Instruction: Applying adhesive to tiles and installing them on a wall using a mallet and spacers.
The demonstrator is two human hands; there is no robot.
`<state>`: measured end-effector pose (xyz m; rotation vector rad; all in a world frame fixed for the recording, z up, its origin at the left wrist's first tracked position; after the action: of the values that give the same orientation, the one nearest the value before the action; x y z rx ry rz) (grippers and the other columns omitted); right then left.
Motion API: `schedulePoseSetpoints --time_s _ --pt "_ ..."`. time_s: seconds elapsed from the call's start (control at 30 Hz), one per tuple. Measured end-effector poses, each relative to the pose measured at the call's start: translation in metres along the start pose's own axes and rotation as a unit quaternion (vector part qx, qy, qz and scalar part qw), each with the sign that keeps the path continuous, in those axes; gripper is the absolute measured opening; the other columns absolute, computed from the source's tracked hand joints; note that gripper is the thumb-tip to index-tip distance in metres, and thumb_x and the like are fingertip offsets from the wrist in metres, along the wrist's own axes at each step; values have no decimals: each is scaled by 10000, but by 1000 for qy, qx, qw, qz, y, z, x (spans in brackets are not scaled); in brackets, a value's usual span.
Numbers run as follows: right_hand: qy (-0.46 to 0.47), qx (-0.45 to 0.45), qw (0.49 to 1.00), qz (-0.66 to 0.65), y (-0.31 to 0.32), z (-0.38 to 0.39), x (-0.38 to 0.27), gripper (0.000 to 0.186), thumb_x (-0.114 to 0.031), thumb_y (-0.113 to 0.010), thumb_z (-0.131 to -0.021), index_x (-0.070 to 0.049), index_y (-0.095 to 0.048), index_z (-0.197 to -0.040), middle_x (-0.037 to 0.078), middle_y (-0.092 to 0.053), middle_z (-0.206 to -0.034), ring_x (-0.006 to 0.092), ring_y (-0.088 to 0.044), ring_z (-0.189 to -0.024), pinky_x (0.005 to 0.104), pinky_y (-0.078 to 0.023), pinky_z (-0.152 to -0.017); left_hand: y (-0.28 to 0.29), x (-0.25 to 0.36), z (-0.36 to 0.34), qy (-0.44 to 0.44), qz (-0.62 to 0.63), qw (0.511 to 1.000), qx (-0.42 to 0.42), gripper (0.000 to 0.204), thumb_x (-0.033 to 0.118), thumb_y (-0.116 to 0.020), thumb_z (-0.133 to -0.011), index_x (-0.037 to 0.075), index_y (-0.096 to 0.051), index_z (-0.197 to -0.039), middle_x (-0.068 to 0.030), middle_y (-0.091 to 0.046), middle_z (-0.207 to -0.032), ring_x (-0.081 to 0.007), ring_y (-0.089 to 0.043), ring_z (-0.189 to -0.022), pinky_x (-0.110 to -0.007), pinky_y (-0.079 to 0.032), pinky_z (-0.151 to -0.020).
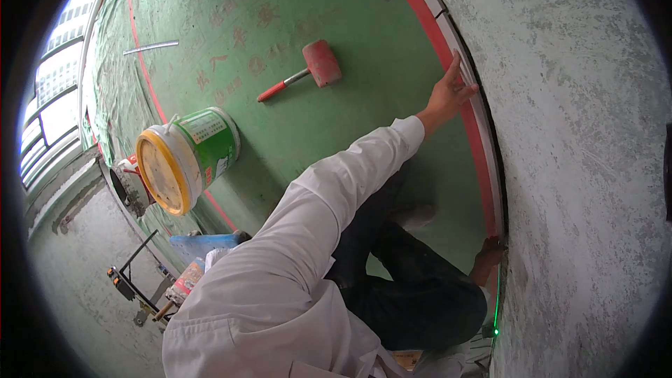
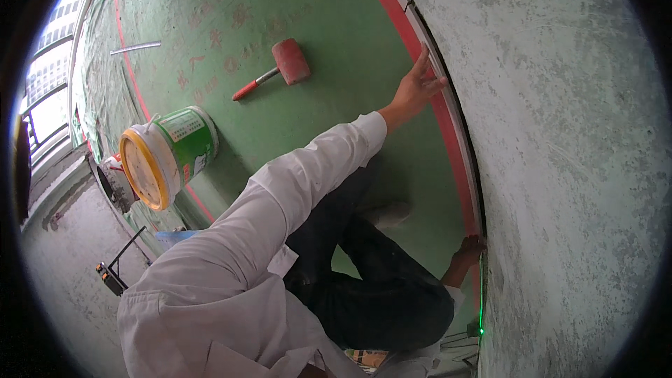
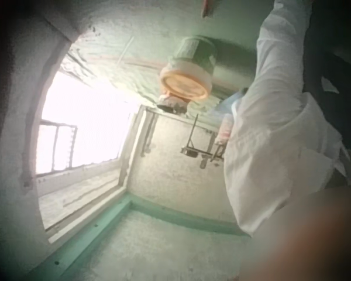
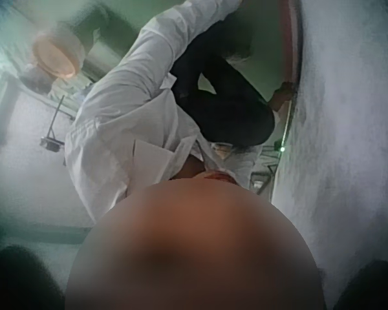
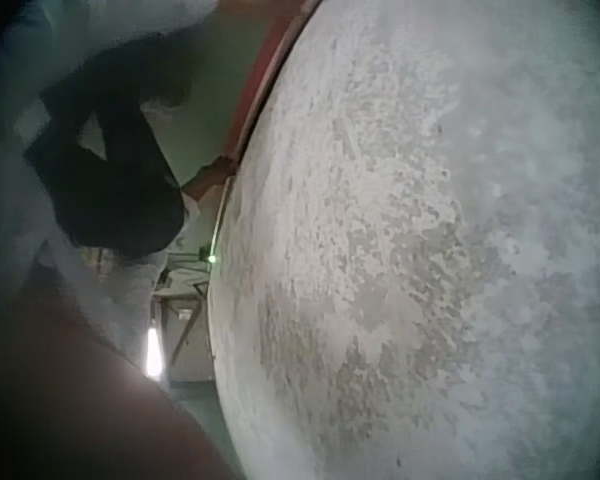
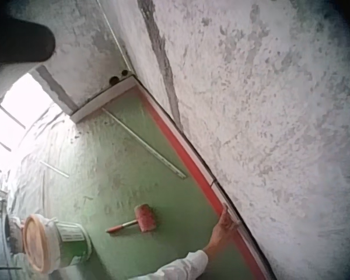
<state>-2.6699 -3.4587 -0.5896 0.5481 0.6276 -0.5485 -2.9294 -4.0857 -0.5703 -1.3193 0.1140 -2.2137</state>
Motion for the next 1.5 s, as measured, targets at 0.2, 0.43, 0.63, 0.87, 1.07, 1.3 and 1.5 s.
schedulePoseSetpoints --time_s 0.2,0.43,0.63,0.87,1.07,1.3,1.5 --pt "9 -38 999 21 -31 17 8 810 -609 -337 -1162 -40 -237 -1730 210 -285 -1790 368 -273 -1661 527 -254 -1350 24 9 -10 -98 -103 989 28 1140 211 -794 -1032 261 75 -1769 -283 -246 -1788 -250 -667 -1307 -377 -565 -1065" --pt "10 -30 999 30 -35 27 -5 776 -584 -320 -1171 -55 -236 -1733 202 -305 -1785 348 -298 -1654 511 -281 -1342 14 10 -12 -54 -48 997 -7 1143 221 -784 -1048 220 105 -1766 -313 -141 -1801 -258 -658 -1337 -369 -568 -1037" --pt "4 0 999 43 -29 11 -19 752 -580 -337 -1170 -73 -291 -1723 187 -333 -1775 349 -336 -1635 499 -308 -1330 1 11 -21 -72 -70 995 -3 1168 246 -797 -1041 218 121 -1763 -315 -141 -1802 -213 -695 -1264 -371 -588 -982" --pt "8 -65 995 72 -20 32 26 782 -620 -370 -1154 -67 -321 -1705 192 -361 -1754 403 -375 -1602 555 -365 -1288 43 23 4 -12 -168 986 -15 1104 305 -819 -1016 186 -36 -1785 -294 -423 -1706 -240 -707 -1281 -396 -578 -1039" --pt "10 -145 955 258 -42 110 103 628 -542 -516 -1131 -75 -553 -1549 174 -703 -1379 342 -712 -1153 491 -596 -919 187 140 86 -233 -551 782 178 941 457 -917 -822 160 -515 -1618 -218 -513 -1640 -430 -443 -1544 -565 -359 -1271" --pt "215 -270 810 473 -160 223 116 458 -446 -612 -1084 -49 -741 -1273 217 -768 -1128 383 -745 -1049 456 -573 -914 284 136 61 -141 -779 611 -18 924 372 -952 -693 149 -596 -1516 -213 -513 -1610 -469 -311 -1589 -661 -265 -1290" --pt "164 -308 866 359 -146 253 57 551 -455 -715 -1048 -45 -693 -1416 124 -783 -1212 251 -725 -1135 413 -541 -1011 149 145 100 -288 -691 656 -99 529 283 -929 -698 136 -773 -1182 -219 -554 -1518 -463 -502 -1406 -594 -406 -1194"
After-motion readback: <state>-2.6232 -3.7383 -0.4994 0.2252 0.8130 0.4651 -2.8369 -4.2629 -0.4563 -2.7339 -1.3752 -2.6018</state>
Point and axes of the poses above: each hand's wrist, its own z-axis away from the middle knuckle, its own y-axis out of the back of the hand, x = y × z, the point moved 8 cm from there along -z, towards the middle knuckle
